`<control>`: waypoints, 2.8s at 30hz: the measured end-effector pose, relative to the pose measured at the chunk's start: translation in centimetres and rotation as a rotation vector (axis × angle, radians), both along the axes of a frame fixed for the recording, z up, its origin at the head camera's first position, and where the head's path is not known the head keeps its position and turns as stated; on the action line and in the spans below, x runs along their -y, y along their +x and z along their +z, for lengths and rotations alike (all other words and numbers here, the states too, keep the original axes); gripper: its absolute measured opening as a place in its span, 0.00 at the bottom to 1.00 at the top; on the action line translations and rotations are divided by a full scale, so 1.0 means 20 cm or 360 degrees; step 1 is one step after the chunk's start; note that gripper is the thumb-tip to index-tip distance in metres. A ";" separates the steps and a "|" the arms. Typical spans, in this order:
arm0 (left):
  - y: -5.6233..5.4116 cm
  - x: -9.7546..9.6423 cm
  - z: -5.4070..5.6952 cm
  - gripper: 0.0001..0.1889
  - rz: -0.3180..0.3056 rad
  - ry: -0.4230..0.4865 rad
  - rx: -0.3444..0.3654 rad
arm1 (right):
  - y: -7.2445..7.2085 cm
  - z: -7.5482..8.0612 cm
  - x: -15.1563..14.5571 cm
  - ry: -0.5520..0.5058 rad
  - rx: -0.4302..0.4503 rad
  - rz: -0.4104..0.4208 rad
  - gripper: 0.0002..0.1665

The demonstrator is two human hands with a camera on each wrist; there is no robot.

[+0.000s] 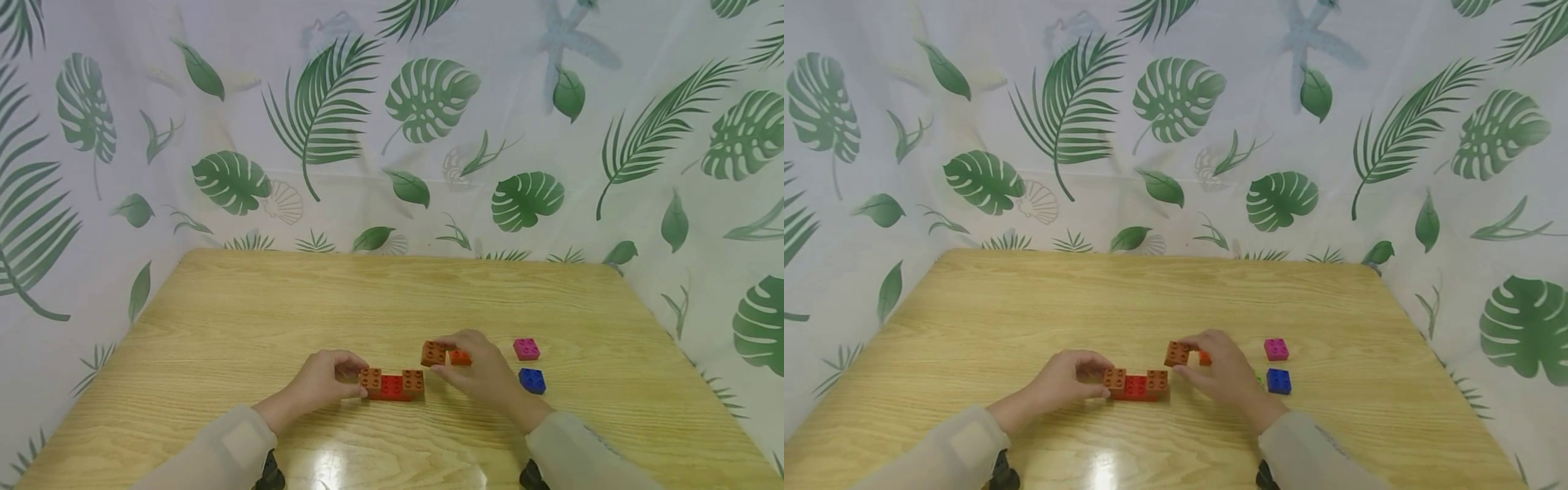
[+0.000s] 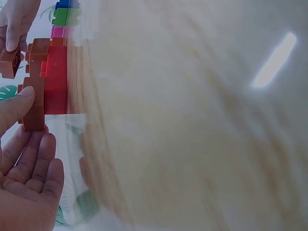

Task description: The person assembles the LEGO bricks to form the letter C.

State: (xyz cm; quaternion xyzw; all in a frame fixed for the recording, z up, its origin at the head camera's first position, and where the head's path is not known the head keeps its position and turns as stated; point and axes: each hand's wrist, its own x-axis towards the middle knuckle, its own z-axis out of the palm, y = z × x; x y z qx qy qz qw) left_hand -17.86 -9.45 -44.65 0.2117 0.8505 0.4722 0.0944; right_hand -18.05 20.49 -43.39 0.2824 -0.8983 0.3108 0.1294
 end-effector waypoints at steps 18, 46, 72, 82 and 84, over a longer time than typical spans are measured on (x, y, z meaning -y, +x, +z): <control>0.00 0.00 0.01 0.18 -0.0022 0.0011 -0.0010 | -0.01 0.03 0.31 0.0055 -0.0005 0.0276 0.22; 0.01 0.00 0.02 0.17 -0.0061 0.0059 -0.0045 | 0.00 0.03 0.43 0.0186 0.0279 0.0246 0.19; 0.00 0.00 0.01 0.18 -0.0046 0.0016 -0.0028 | -0.01 0.08 0.44 0.0253 0.0398 0.0205 0.20; 0.00 0.00 0.02 0.19 0.0036 0.0079 -0.0061 | -0.02 0.05 0.43 0.0223 0.0409 0.0185 0.22; 0.00 0.00 0.02 0.19 0.0038 0.0091 -0.0070 | -0.02 0.04 0.43 0.0217 0.0409 0.0186 0.23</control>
